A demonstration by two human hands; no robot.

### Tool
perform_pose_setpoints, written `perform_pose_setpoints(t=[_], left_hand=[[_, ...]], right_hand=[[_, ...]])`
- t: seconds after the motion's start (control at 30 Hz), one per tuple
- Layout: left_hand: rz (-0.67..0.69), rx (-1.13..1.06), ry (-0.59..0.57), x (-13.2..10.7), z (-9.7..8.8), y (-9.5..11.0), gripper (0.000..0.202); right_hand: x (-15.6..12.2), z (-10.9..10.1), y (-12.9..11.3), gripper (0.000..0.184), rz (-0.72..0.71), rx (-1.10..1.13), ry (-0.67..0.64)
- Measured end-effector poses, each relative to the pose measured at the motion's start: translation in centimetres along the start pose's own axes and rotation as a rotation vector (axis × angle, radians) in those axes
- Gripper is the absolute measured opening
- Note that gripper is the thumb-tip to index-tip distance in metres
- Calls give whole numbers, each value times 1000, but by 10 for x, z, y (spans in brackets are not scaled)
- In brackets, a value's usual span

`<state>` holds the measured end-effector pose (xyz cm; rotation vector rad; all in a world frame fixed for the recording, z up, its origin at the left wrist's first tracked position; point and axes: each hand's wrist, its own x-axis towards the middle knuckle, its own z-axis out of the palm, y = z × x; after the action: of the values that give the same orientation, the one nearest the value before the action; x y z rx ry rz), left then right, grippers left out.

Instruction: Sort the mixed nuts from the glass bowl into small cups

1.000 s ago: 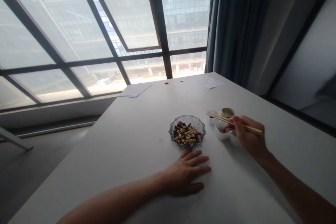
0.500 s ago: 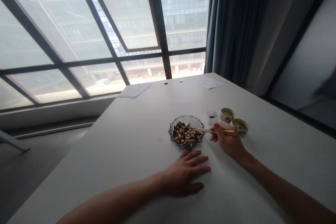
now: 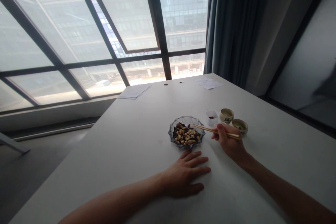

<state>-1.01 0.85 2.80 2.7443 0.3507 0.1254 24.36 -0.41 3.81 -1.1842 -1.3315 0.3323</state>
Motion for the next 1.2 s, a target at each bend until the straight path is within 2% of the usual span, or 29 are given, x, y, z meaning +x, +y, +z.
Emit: perform_pose_setpoints(t=[0.2, 0.3, 0.5, 0.6, 0.7, 0.8, 0.87, 0.93, 1.1, 1.2], left_hand=[[2, 7, 5, 1, 0, -1, 59], [1, 16, 4, 1, 0, 0, 59], [7, 15, -5, 1, -1, 1, 60], [7, 13, -5, 1, -1, 0, 59], [8, 7, -5, 0, 0, -1, 59], [10, 3, -2, 1, 1, -2, 59], [11, 4, -1, 0, 2, -2, 59], [9, 3, 2, 0, 2, -2, 59], [3, 5, 3, -1, 2, -2, 60], [5, 8, 4, 0, 2, -2, 60]], right_hand=[[2, -1, -8, 41, 85, 37, -163], [2, 2, -5, 45, 127, 31, -163], [-1, 8, 3, 43, 103, 31, -61], [0, 3, 1, 41, 54, 7, -34], [6, -11, -6, 39, -4, -30, 39], [16, -31, -13, 38, -55, -100, 175], [22, -44, -14, 37, -56, -149, 255], [26, -53, -13, 37, -25, -172, 277], [26, -55, -9, 34, 13, -109, 235], [20, -42, -10, 33, 20, -7, 100]])
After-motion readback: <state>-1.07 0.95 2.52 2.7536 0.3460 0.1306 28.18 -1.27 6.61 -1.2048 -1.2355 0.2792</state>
